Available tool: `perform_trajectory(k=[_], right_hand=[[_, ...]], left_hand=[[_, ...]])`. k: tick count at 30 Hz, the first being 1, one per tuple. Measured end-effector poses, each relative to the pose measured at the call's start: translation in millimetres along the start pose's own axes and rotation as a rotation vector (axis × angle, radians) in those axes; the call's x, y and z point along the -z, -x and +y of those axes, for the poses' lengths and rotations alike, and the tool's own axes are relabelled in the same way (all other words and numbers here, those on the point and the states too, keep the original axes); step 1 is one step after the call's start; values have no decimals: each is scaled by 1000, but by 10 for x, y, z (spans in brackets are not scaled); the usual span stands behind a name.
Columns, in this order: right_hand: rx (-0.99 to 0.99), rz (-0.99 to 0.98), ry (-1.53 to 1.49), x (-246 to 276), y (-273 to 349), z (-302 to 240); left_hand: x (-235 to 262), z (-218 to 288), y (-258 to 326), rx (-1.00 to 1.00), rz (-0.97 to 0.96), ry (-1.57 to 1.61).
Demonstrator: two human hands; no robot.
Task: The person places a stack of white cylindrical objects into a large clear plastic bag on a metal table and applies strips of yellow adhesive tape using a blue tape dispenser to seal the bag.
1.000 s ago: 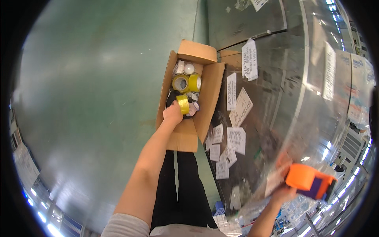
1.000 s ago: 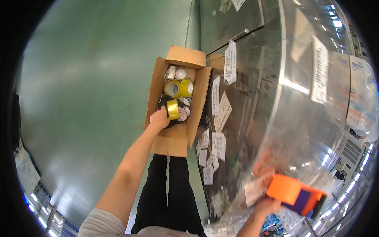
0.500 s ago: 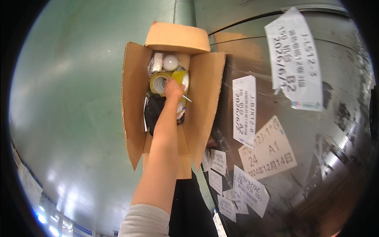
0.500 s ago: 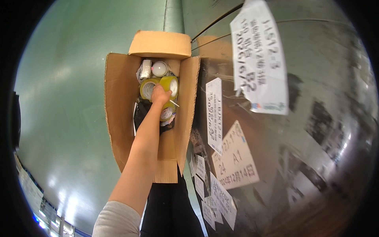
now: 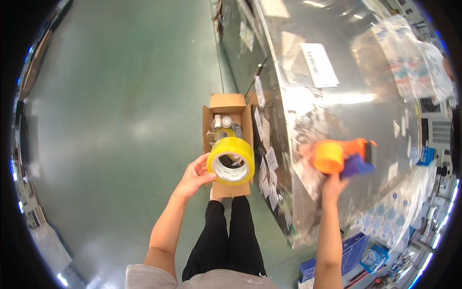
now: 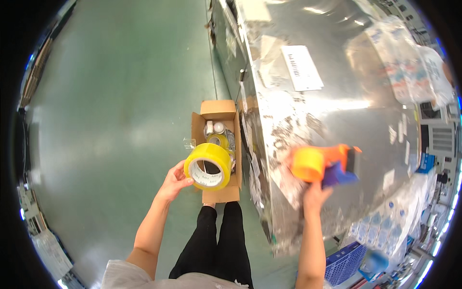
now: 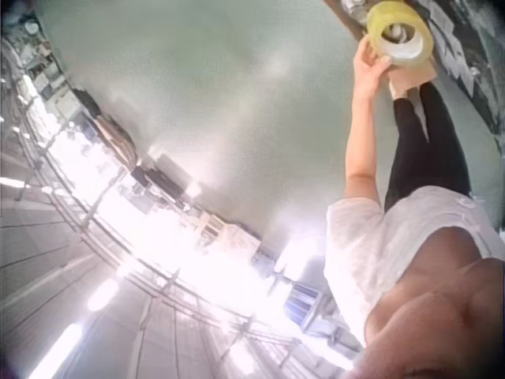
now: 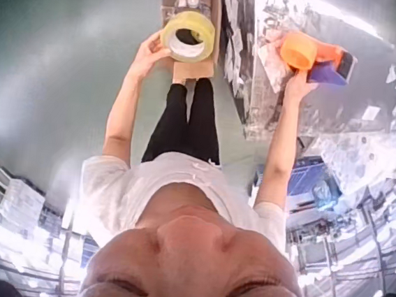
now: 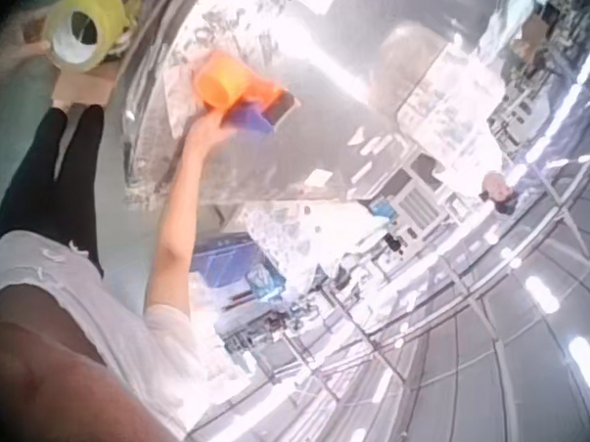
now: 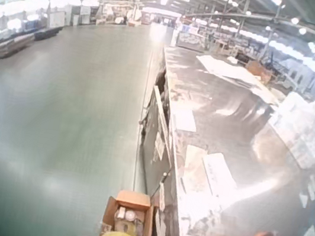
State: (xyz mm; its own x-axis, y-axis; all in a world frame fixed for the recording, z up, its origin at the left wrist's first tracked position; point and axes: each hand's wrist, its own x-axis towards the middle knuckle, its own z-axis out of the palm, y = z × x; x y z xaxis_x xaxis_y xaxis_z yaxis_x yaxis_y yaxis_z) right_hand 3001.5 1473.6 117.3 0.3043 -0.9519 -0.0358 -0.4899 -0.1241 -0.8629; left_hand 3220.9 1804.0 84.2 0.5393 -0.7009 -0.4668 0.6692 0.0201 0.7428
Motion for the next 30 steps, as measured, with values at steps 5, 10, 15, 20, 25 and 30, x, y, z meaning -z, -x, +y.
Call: perform_trajectory(k=[5,10,15,20,25,30], right_hand=[[-256,102,-382,171,835,-728],[-405,-4,-683,944,2029,-914],[-323,330,-533,1761,2937,-586],[-334,779,-504,2427,3466,-433],[-297,979,-802,2967,3620,-127],[-283,1010,-866,3845,3743,147]], left_hand=[[-929,886,887,-175,-293,-80],[-1779,843,1424,-31,-422,136],[-2529,280,1968,96,-331,-44],[-3383,-429,2552,9,-795,-451],[-4102,-1187,3045,-412,-1180,-773],[-4948,-1830,3275,-834,-1235,-891]])
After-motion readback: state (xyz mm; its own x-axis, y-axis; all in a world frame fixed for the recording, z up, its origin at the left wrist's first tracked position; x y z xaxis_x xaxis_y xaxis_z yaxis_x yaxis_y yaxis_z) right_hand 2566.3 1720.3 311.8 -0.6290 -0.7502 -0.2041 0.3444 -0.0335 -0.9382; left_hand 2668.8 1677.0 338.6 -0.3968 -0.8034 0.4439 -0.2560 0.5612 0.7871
